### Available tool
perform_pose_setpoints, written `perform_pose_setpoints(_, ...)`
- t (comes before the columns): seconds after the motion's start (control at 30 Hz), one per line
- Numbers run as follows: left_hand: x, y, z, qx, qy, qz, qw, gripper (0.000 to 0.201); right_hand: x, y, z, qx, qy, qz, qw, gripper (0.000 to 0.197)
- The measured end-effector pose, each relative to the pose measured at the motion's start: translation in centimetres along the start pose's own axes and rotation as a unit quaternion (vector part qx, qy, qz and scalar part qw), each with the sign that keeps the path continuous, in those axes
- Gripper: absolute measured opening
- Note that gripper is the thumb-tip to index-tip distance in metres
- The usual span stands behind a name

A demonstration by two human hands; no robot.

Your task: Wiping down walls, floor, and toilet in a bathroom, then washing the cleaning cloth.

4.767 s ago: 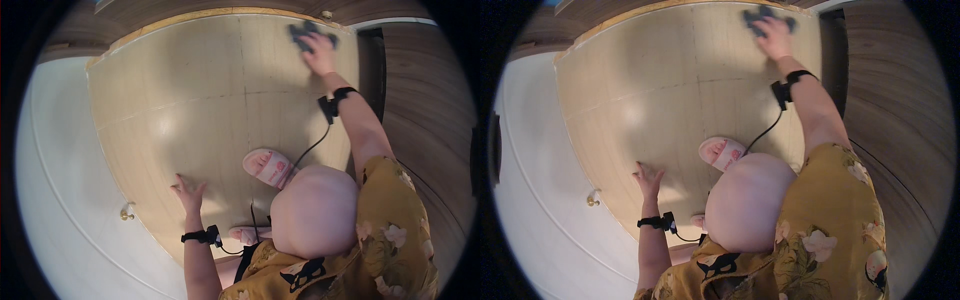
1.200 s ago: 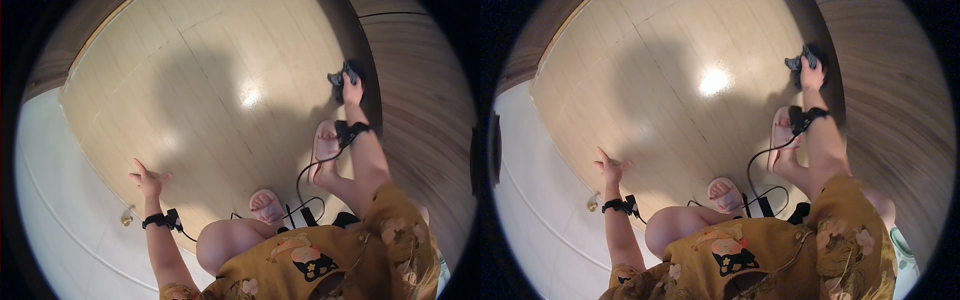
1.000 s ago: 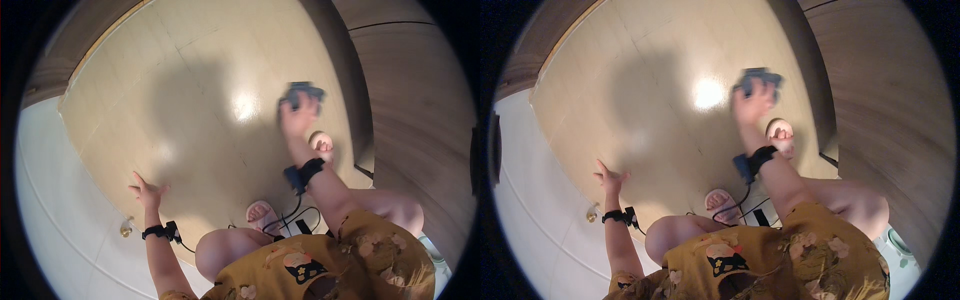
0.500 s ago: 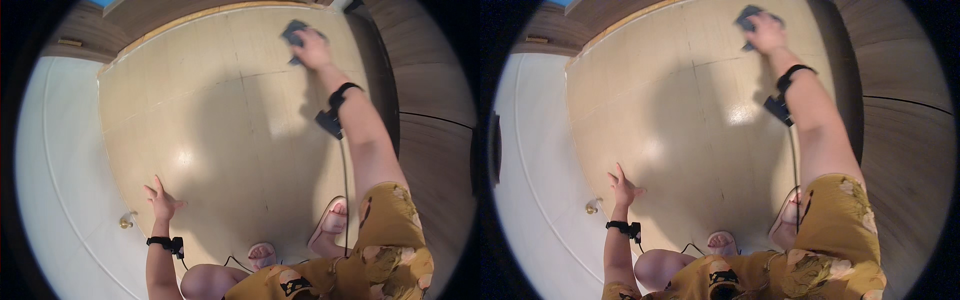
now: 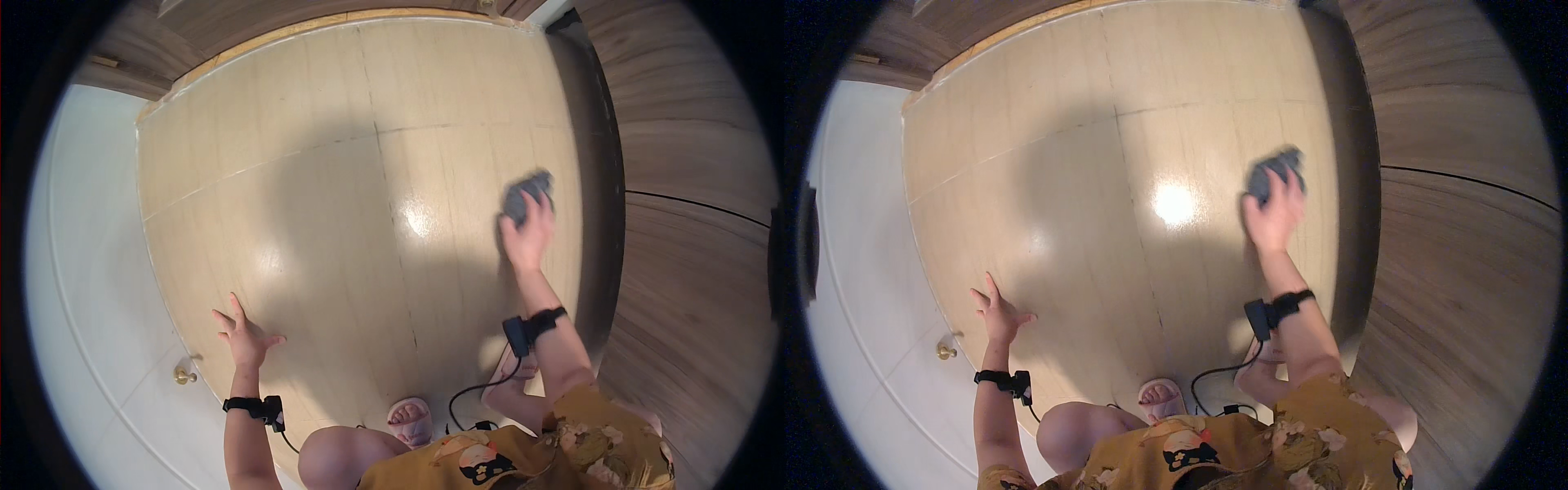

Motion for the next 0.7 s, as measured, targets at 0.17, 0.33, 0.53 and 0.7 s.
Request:
perform_pose_setpoints(0.17, 1.5, 0.8, 0.2, -0.014, 0.004, 0.009, 1.000, 0.140, -4.6, -6.3, -14.2, -0.099, 0.179, 0.041, 0.978, 0.049)
perform_pose_setpoints(0.33, 0.9, 1.2, 0.1, -0.009, 0.000, 0.004, 1.000, 0.144, 2.7, -7.6, -30.6, -0.103, 0.055, 0.134, 0.984, 0.053)
perform_pose_setpoints(0.53, 0.0, 0.6, 0.2, -0.009, 0.004, 0.017, 1.000, 0.144, 17.6, -1.4, -33.8, -0.128, -0.114, 0.181, 0.968, 0.058)
perform_pose_setpoints(0.7, -0.1, 1.7, 0.4, -0.002, 0.018, 0.009, 1.000, 0.135, 19.4, 1.3, -26.2, -0.023, -0.240, 0.131, 0.962, 0.066)
Point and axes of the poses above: each hand's wrist, its own z-axis away from the middle knuckle, its own y-axis out of the back of the hand, x = y × z, the point moved 6 cm from there along -z, towards the middle knuckle, and after that the axes turned 11 degrees about -z, right-handed, at the moved point
